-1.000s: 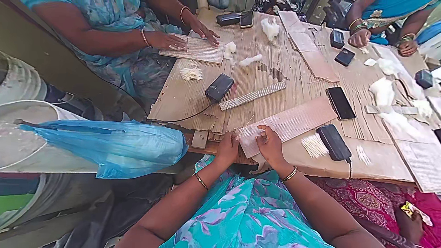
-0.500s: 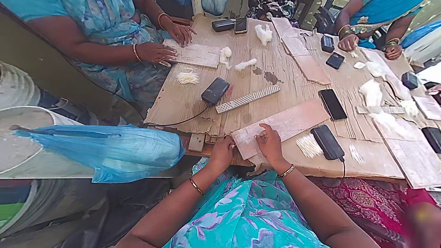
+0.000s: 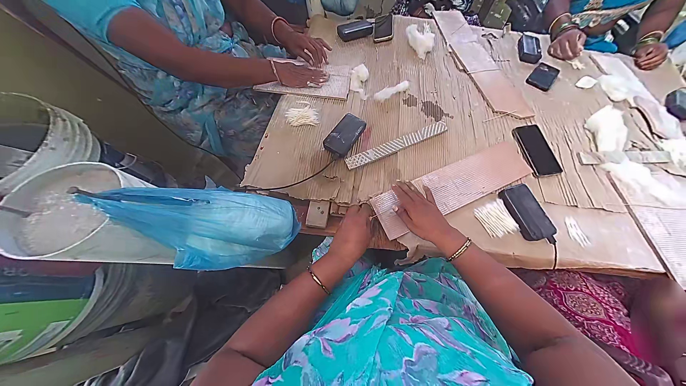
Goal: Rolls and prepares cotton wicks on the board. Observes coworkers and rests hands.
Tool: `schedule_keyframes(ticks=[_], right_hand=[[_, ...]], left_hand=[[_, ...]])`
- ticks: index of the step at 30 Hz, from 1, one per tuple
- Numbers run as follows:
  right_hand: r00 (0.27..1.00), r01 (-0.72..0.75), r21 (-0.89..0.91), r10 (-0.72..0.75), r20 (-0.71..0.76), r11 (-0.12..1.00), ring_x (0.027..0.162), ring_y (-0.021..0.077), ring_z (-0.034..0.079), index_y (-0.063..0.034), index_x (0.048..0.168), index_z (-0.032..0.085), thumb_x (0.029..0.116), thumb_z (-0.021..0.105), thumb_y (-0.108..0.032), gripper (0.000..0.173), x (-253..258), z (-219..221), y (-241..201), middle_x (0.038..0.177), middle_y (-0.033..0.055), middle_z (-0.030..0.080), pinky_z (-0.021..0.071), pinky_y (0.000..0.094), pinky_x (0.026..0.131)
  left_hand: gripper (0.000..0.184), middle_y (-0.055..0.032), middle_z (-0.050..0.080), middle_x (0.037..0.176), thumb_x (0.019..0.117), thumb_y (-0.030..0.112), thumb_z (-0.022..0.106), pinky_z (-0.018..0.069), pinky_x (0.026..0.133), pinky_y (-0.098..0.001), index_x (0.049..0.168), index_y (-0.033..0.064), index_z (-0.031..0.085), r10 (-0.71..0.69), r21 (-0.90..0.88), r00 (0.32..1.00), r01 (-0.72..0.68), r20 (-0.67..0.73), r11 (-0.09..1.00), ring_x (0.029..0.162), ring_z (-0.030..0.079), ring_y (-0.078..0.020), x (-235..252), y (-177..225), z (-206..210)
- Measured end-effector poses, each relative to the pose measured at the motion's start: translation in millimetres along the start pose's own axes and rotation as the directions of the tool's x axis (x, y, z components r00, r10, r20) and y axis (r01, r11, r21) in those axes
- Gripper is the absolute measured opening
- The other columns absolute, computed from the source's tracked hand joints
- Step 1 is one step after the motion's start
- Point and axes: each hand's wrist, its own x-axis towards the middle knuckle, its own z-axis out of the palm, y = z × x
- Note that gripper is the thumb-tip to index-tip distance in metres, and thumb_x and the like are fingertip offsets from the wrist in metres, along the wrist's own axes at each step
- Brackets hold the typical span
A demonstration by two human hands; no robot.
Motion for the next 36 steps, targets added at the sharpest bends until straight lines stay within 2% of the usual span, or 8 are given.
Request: schedule_keyframes(ticks=[2, 5, 13, 18, 21, 27, 32, 36], right_hand=[[0.99, 0.034, -0.051, -0.027, 0.138, 0.998, 0.159, 0.0286, 0.016, -0.0083, 0.163, 0.026, 0.1098, 0.03, -0.047, 0.066, -8.7, 4.1, -0.5, 0.17, 0.0107, 0.023, 0.0043, 0.0676, 0.122], [0.976, 0.079, -0.074, -0.062, 0.21, 0.994, 0.16, 0.0266, 0.01, -0.0066, 0.164, 0.021, 0.1074, 0.024, -0.057, 0.076, -31.8, 5.2, 1.1, 0.172, 0.0103, 0.016, 0.0005, 0.0672, 0.122], [0.943, 0.145, -0.048, -0.123, 0.31, 0.988, 0.157, 0.0277, 0.022, -0.0072, 0.162, 0.027, 0.1061, 0.022, -0.061, 0.078, -94.5, -16.5, 6.7, 0.169, 0.0111, 0.026, 0.0063, 0.0727, 0.119], [0.998, 0.005, -0.079, 0.0, 0.06, 0.997, 0.157, 0.0293, 0.021, -0.0046, 0.161, 0.031, 0.1079, 0.027, -0.053, 0.072, -63.9, -14.9, 11.3, 0.168, 0.0123, 0.028, 0.0068, 0.0703, 0.121], [0.999, 0.043, -0.076, -0.044, -0.004, 0.996, 0.158, 0.0297, 0.02, -0.0047, 0.161, 0.03, 0.1079, 0.03, -0.051, 0.071, -25.0, -6.7, 4.4, 0.169, 0.0125, 0.026, 0.0087, 0.069, 0.121], [0.966, 0.186, -0.106, -0.162, 0.202, 0.977, 0.159, 0.0234, 0.014, -0.0082, 0.164, 0.022, 0.1085, 0.03, -0.053, 0.071, -1.6, 6.1, -3.0, 0.171, 0.0086, 0.02, -0.0015, 0.0655, 0.123], [0.917, 0.266, -0.064, -0.232, 0.323, 0.962, 0.159, 0.0257, 0.016, -0.0073, 0.163, 0.023, 0.1075, 0.022, -0.058, 0.075, -59.7, -3.5, 1.4, 0.171, 0.0112, 0.021, 0.0031, 0.0667, 0.123], [0.902, 0.31, 0.0, -0.295, 0.315, 0.951, 0.155, 0.0281, 0.028, -0.0077, 0.161, 0.032, 0.1072, 0.024, -0.058, 0.074, -92.0, -15.2, 9.4, 0.167, 0.0112, 0.031, 0.0079, 0.0714, 0.12]], left_hand=[[0.032, -0.0238, 0.059, 0.135, 0.109, 0.016, 0.048, 0.0493, 0.107, -0.0505, 0.134, 0.0004, 0.062, 0.0, 0.035, 1.0, -0.001, 0.009, 0.999, 0.125, 0.06, -0.0375, -1.1, 0.6, -0.1], [0.033, -0.0223, 0.062, 0.132, 0.1099, 0.018, 0.046, 0.048, 0.108, -0.0507, 0.131, -0.0003, 0.063, -0.001, 0.075, 0.996, -0.005, 0.087, 0.997, 0.125, 0.061, -0.0362, -3.4, -0.1, -0.6], [0.032, -0.0205, 0.066, 0.122, 0.111, 0.02, 0.044, 0.0473, 0.105, -0.0485, 0.125, -0.001, 0.064, 0.002, -0.039, 0.945, 0.011, 0.326, 0.999, 0.117, 0.063, -0.0314, -15.2, 2.1, -3.9], [0.032, -0.0203, 0.067, 0.121, 0.1107, 0.02, 0.046, 0.048, 0.104, -0.0504, 0.124, -0.0012, 0.066, -0.025, -0.094, 0.974, 0.047, 0.224, 0.994, 0.116, 0.064, -0.0322, -8.6, -0.6, -13.4], [0.03, -0.0203, 0.068, 0.119, 0.1096, 0.018, 0.047, 0.0494, 0.103, -0.0531, 0.124, -0.0001, 0.066, -0.027, -0.053, 0.991, 0.034, 0.129, 0.998, 0.116, 0.065, -0.0345, 1.3, -3.2, -17.4], [0.03, -0.0199, 0.064, 0.131, 0.1084, 0.018, 0.049, 0.048, 0.107, -0.0548, 0.128, 0.0015, 0.065, -0.055, 0.082, 0.987, 0.043, 0.149, 0.996, 0.126, 0.061, -0.0353, 6.2, -5.0, -13.5], [0.032, -0.0205, 0.065, 0.126, 0.1101, 0.02, 0.046, 0.0468, 0.107, -0.0511, 0.127, -0.0008, 0.064, -0.001, 0.038, 0.951, -0.011, 0.31, 0.999, 0.122, 0.062, -0.0333, -9.6, -0.3, -9.3], [0.033, -0.0215, 0.065, 0.125, 0.1102, 0.02, 0.045, 0.0465, 0.106, -0.0505, 0.128, -0.0016, 0.063, 0.044, -0.009, 0.925, -0.044, 0.377, 0.999, 0.12, 0.062, -0.0332, -15.1, 2.7, -2.5]])
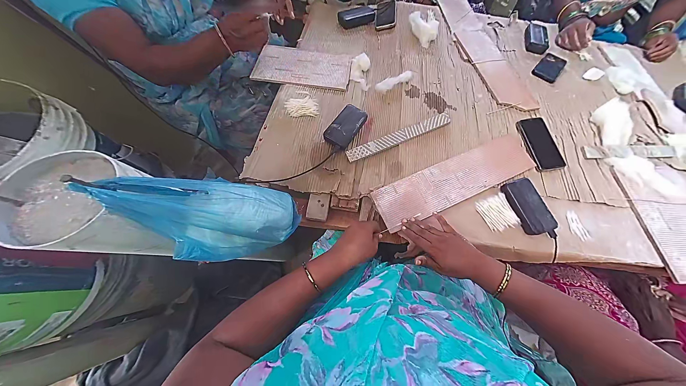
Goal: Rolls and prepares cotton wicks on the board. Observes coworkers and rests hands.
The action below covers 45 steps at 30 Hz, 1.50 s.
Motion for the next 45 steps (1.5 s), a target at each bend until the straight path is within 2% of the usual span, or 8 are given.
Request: schedule_keyframes(ticks=[3, 8, 15, 24, 30, 35, 39, 45], right_hand=[[0.988, -0.065, -0.012, 0.062, -0.144, 0.998, 0.153, 0.0292, 0.033, -0.0045, 0.159, 0.035, 0.1072, 0.021, -0.058, 0.076, -2.1, -4.2, 7.6, 0.165, 0.013, 0.036, 0.0113, 0.0734, 0.118], [0.921, -0.229, -0.002, 0.216, -0.325, 0.973, 0.157, 0.0294, 0.024, -0.0023, 0.16, 0.032, 0.1076, 0.027, -0.053, 0.073, 43.7, -6.5, 23.0, 0.167, 0.0146, 0.029, 0.0091, 0.069, 0.121], [0.974, -0.166, -0.063, 0.153, -0.167, 0.984, 0.158, 0.0254, 0.018, -0.0057, 0.162, 0.027, 0.1077, 0.032, -0.053, 0.073, 85.6, -2.7, 19.6, 0.17, 0.0119, 0.025, 0.001, 0.0654, 0.123], [0.996, -0.085, -0.025, 0.085, 0.016, 0.996, 0.156, 0.0303, 0.025, -0.0033, 0.161, 0.029, 0.1067, 0.026, -0.059, 0.078, 3.9, -3.1, -7.8, 0.168, 0.0148, 0.028, 0.0058, 0.0721, 0.12], [0.885, -0.312, -0.031, 0.279, -0.371, 0.949, 0.151, 0.0343, 0.037, -0.0016, 0.152, 0.046, 0.1076, 0.027, -0.053, 0.071, 6.3, -1.8, 16.8, 0.159, 0.0152, 0.045, 0.0117, 0.076, 0.116], [0.871, -0.344, 0.013, 0.324, -0.368, 0.939, 0.154, 0.0347, 0.03, -0.0025, 0.154, 0.043, 0.1073, 0.044, -0.04, 0.06, 47.9, -7.9, 11.0, 0.162, 0.0155, 0.04, 0.0109, 0.0717, 0.119], [0.83, -0.209, -0.011, 0.172, -0.53, 0.978, 0.139, 0.0388, 0.051, -0.0104, 0.128, 0.071, 0.0968, 0.065, -0.014, 0.032, 76.8, -2.7, 8.8, 0.141, 0.014, 0.062, 0.0255, 0.0754, 0.111], [0.78, -0.12, -0.002, 0.093, -0.619, 0.993, 0.125, 0.0377, 0.061, -0.013, 0.095, 0.08, 0.0885, 0.072, -0.002, 0.015, 85.6, -4.8, 13.1, 0.115, 0.0089, 0.074, 0.0346, 0.0712, 0.104]], left_hand=[[0.032, -0.0207, 0.066, 0.122, 0.1103, 0.019, 0.045, 0.0474, 0.104, -0.0496, 0.126, -0.0018, 0.064, -0.018, -0.06, 0.999, 0.015, -0.041, 0.998, 0.116, 0.064, -0.0318, -0.3, 0.4, -3.3], [0.03, -0.0205, 0.067, 0.12, 0.1097, 0.019, 0.048, 0.0492, 0.103, -0.0517, 0.123, -0.0008, 0.066, -0.071, -0.052, 0.979, 0.062, -0.19, 0.997, 0.116, 0.065, -0.0332, 6.4, -5.2, -16.1], [0.029, -0.0184, 0.065, 0.13, 0.1081, 0.018, 0.05, 0.0476, 0.108, -0.0532, 0.128, 0.0028, 0.065, -0.086, 0.07, 0.976, 0.101, -0.201, 0.992, 0.125, 0.061, -0.034, 14.4, -6.8, -19.4], [0.031, -0.0205, 0.066, 0.126, 0.1096, 0.019, 0.047, 0.0461, 0.108, -0.05, 0.126, -0.0017, 0.065, 0.049, 0.019, 0.999, -0.049, -0.02, 0.999, 0.122, 0.063, -0.0319, 0.0, -4.4, -3.9], [0.03, -0.0192, 0.068, 0.121, 0.1096, 0.018, 0.047, 0.0484, 0.105, -0.0493, 0.123, -0.0014, 0.066, 0.003, -0.036, 0.991, -0.008, -0.134, 0.999, 0.116, 0.065, -0.031, 2.9, -6.2, -9.3], [0.028, -0.019, 0.067, 0.124, 0.1092, 0.017, 0.048, 0.0483, 0.106, -0.0508, 0.123, -0.0002, 0.066, -0.03, 0.012, 0.978, 0.033, -0.204, 0.999, 0.12, 0.064, -0.0324, 8.6, -7.0, -18.4], [0.028, -0.0182, 0.067, 0.124, 0.1089, 0.017, 0.049, 0.0486, 0.106, -0.0514, 0.123, 0.0007, 0.067, -0.011, 0.032, 0.973, 0.019, -0.231, 0.999, 0.121, 0.064, -0.0322, 13.0, -9.9, -15.8], [0.028, -0.018, 0.068, 0.124, 0.1084, 0.015, 0.049, 0.0488, 0.105, -0.052, 0.123, 0.0011, 0.068, -0.006, -0.003, 0.966, 0.006, -0.26, 1.0, 0.12, 0.064, -0.0324, 9.7, -6.5, -14.7]])
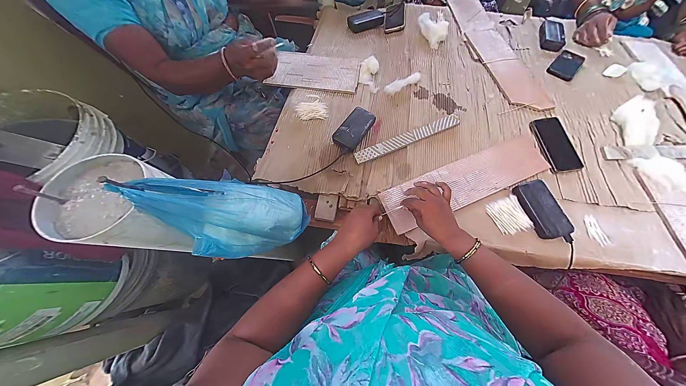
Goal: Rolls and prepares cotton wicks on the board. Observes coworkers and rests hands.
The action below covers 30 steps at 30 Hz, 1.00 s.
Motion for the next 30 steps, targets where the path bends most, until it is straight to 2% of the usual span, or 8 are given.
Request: schedule_keyframes(ticks=[7, 19, 22, 24, 27, 29, 30], right_hand=[[0.999, 0.007, 0.048, -0.004, -0.045, 0.999, 0.119, 0.0359, 0.064, -0.0114, 0.092, 0.08, 0.0884, 0.069, 0.0, 0.016, -4.7, 6.4, -5.2, 0.106, 0.0083, 0.076, 0.0383, 0.0668, 0.099], [0.997, -0.005, 0.048, 0.009, -0.083, 0.999, 0.115, 0.035, 0.065, -0.0109, 0.091, 0.08, 0.087, 0.069, 0.001, 0.016, -6.8, 16.5, -6.6, 0.101, 0.0083, 0.076, 0.0405, 0.0639, 0.097], [0.995, -0.016, 0.037, 0.019, -0.096, 0.999, 0.115, 0.0348, 0.065, -0.012, 0.092, 0.08, 0.0887, 0.07, -0.003, 0.014, -6.7, 19.1, -3.2, 0.103, 0.0086, 0.075, 0.041, 0.0634, 0.096], [0.995, -0.052, 0.026, 0.054, -0.08, 0.998, 0.116, 0.0362, 0.064, -0.0111, 0.1, 0.08, 0.092, 0.068, -0.006, 0.015, -2.1, 16.0, -0.2, 0.11, 0.0114, 0.074, 0.0409, 0.0643, 0.098], [0.99, -0.14, -0.003, 0.14, 0.002, 0.99, 0.125, 0.0379, 0.061, -0.0091, 0.118, 0.075, 0.097, 0.06, -0.004, 0.026, 11.3, 8.5, -0.7, 0.125, 0.014, 0.07, 0.0394, 0.0637, 0.105], [0.986, -0.123, -0.032, 0.126, 0.109, 0.992, 0.136, 0.0376, 0.053, -0.008, 0.131, 0.068, 0.1011, 0.054, -0.009, 0.033, 18.9, 9.6, 0.4, 0.139, 0.0144, 0.063, 0.0343, 0.0641, 0.112], [0.98, -0.095, -0.048, 0.102, 0.172, 0.994, 0.143, 0.0364, 0.047, -0.0082, 0.139, 0.061, 0.1044, 0.049, -0.017, 0.038, 20.7, 12.4, 1.7, 0.147, 0.0139, 0.057, 0.0293, 0.0651, 0.116]], left_hand=[[0.026, -0.0183, 0.069, 0.121, 0.1069, 0.011, 0.05, 0.05, 0.104, -0.0496, 0.12, -0.0009, 0.069, 0.026, -0.035, 0.999, -0.027, -0.029, 0.999, 0.116, 0.066, -0.0316, -1.8, -0.9, 1.3], [0.024, -0.0186, 0.069, 0.12, 0.1063, 0.011, 0.052, 0.0495, 0.104, -0.0503, 0.118, -0.0009, 0.07, -0.002, -0.073, 0.999, -0.001, -0.042, 0.997, 0.116, 0.066, -0.0319, 1.8, -1.6, 4.2], [0.025, -0.0183, 0.07, 0.118, 0.1071, 0.013, 0.053, 0.0493, 0.104, -0.0487, 0.117, -0.0011, 0.07, -0.002, -0.077, 0.998, -0.002, -0.06, 0.997, 0.115, 0.066, -0.0312, 4.9, -4.3, 7.9], [0.027, -0.0185, 0.069, 0.121, 0.1083, 0.016, 0.051, 0.049, 0.105, -0.0503, 0.12, -0.0005, 0.069, -0.019, -0.072, 0.998, 0.014, -0.064, 0.997, 0.117, 0.065, -0.0318, 7.1, -3.0, 6.1], [0.03, -0.0194, 0.068, 0.126, 0.1095, 0.018, 0.049, 0.0484, 0.106, -0.0526, 0.124, 0.0002, 0.068, -0.023, -0.033, 0.993, 0.02, -0.113, 0.999, 0.121, 0.064, -0.0341, 11.2, -1.5, 6.0], [0.031, -0.0187, 0.067, 0.13, 0.1095, 0.017, 0.048, 0.0477, 0.109, -0.0504, 0.127, 0.001, 0.068, -0.013, 0.003, 0.991, 0.014, -0.133, 1.0, 0.125, 0.063, -0.0327, 14.7, -0.8, 7.3], [0.03, -0.0192, 0.067, 0.129, 0.109, 0.016, 0.049, 0.0476, 0.109, -0.0497, 0.127, 0.0008, 0.068, -0.004, 0.018, 0.991, 0.006, -0.135, 1.0, 0.125, 0.063, -0.0328, 16.2, -0.5, 8.4]])
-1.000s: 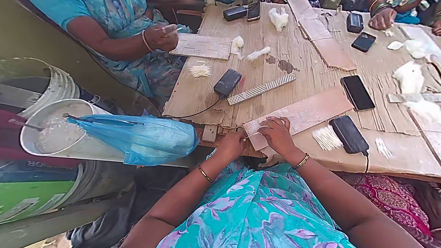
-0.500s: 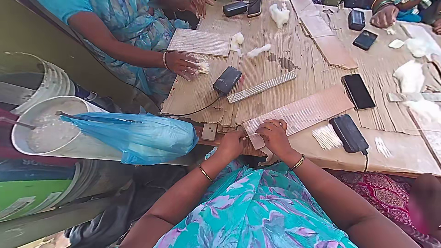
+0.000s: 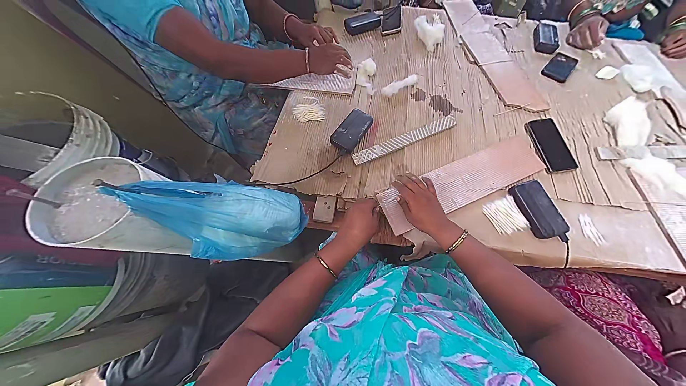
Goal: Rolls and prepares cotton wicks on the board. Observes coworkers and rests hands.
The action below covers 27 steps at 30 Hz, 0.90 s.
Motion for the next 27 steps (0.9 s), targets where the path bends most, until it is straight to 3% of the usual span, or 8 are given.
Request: schedule_keyframes(ticks=[2, 5, 10, 15, 18, 22, 27], right_hand=[[0.988, 0.037, -0.039, -0.031, 0.15, 0.999, 0.154, 0.0316, 0.03, -0.0103, 0.156, 0.043, 0.1092, 0.036, -0.036, 0.054, 0.6, 5.6, 1.8, 0.164, 0.0111, 0.038, 0.0148, 0.0657, 0.122], [0.965, 0.069, -0.045, -0.056, 0.255, 0.997, 0.158, 0.0285, 0.021, -0.0087, 0.162, 0.03, 0.1079, 0.03, -0.052, 0.069, -8.6, 6.7, 1.5, 0.169, 0.0101, 0.027, 0.008, 0.0656, 0.123], [0.937, 0.11, -0.018, -0.097, 0.337, 0.994, 0.158, 0.0263, 0.021, -0.0058, 0.161, 0.031, 0.1068, 0.023, -0.059, 0.076, -55.0, -13.6, -3.5, 0.169, 0.0115, 0.027, 0.0074, 0.0654, 0.124], [0.923, 0.124, -0.002, -0.115, 0.368, 0.992, 0.155, 0.028, 0.03, -0.0054, 0.159, 0.035, 0.107, 0.019, -0.059, 0.077, -96.1, -29.6, -6.9, 0.166, 0.0114, 0.033, 0.0117, 0.0702, 0.12], [0.959, 0.08, -0.011, -0.074, 0.275, 0.997, 0.153, 0.0301, 0.032, -0.0043, 0.157, 0.039, 0.1081, 0.02, -0.055, 0.073, -97.1, -32.1, 2.8, 0.164, 0.0121, 0.037, 0.0126, 0.0727, 0.118], [0.988, -0.137, -0.023, 0.138, 0.072, 0.99, 0.155, 0.0321, 0.028, -0.003, 0.157, 0.038, 0.1085, 0.025, -0.05, 0.069, -73.6, -22.6, 11.6, 0.165, 0.0136, 0.036, 0.0096, 0.0703, 0.121], [0.989, -0.09, -0.027, 0.093, 0.115, 0.996, 0.156, 0.0321, 0.025, -0.0021, 0.159, 0.033, 0.1093, 0.028, -0.047, 0.067, -34.1, -7.8, 2.8, 0.166, 0.0148, 0.032, 0.011, 0.067, 0.122]], left_hand=[[0.029, -0.0204, 0.066, 0.129, 0.1084, 0.015, 0.049, 0.048, 0.109, -0.051, 0.126, 0.0002, 0.067, 0.007, 0.029, 1.0, -0.008, 0.016, 1.0, 0.125, 0.062, -0.0344, 1.6, 0.6, 2.8], [0.03, -0.0213, 0.065, 0.129, 0.109, 0.018, 0.048, 0.0478, 0.108, -0.0537, 0.126, 0.0005, 0.066, -0.003, 0.07, 0.998, -0.002, 0.065, 0.998, 0.126, 0.061, -0.0368, 0.5, -0.5, 4.4], [0.029, -0.0185, 0.068, 0.122, 0.1086, 0.02, 0.051, 0.0485, 0.105, -0.0527, 0.12, -0.0003, 0.068, 0.028, 0.026, 0.977, -0.034, 0.211, 0.999, 0.119, 0.065, -0.0329, -10.5, -4.2, -1.4], [0.031, -0.0188, 0.069, 0.119, 0.1096, 0.021, 0.049, 0.0483, 0.104, -0.0502, 0.125, 0.0004, 0.067, 0.034, -0.065, 0.936, -0.012, 0.349, 0.998, 0.114, 0.065, -0.0305, -19.3, 1.7, -5.6], [0.029, -0.0188, 0.069, 0.115, 0.1088, 0.019, 0.05, 0.0495, 0.101, -0.0504, 0.12, 0.0, 0.068, 0.013, -0.097, 0.959, 0.015, 0.284, 0.995, 0.111, 0.066, -0.0305, -18.8, 1.1, -3.8], [0.028, -0.018, 0.07, 0.116, 0.1088, 0.019, 0.05, 0.0508, 0.101, -0.0505, 0.121, 0.001, 0.068, -0.01, -0.087, 0.985, 0.025, 0.17, 0.996, 0.112, 0.067, -0.0313, -16.5, 0.0, -9.3], [0.029, -0.0181, 0.067, 0.125, 0.1091, 0.018, 0.05, 0.0483, 0.106, -0.0508, 0.125, 0.0011, 0.067, -0.025, -0.057, 0.99, 0.033, 0.136, 0.998, 0.121, 0.064, -0.0314, -11.9, -1.4, -10.0]])
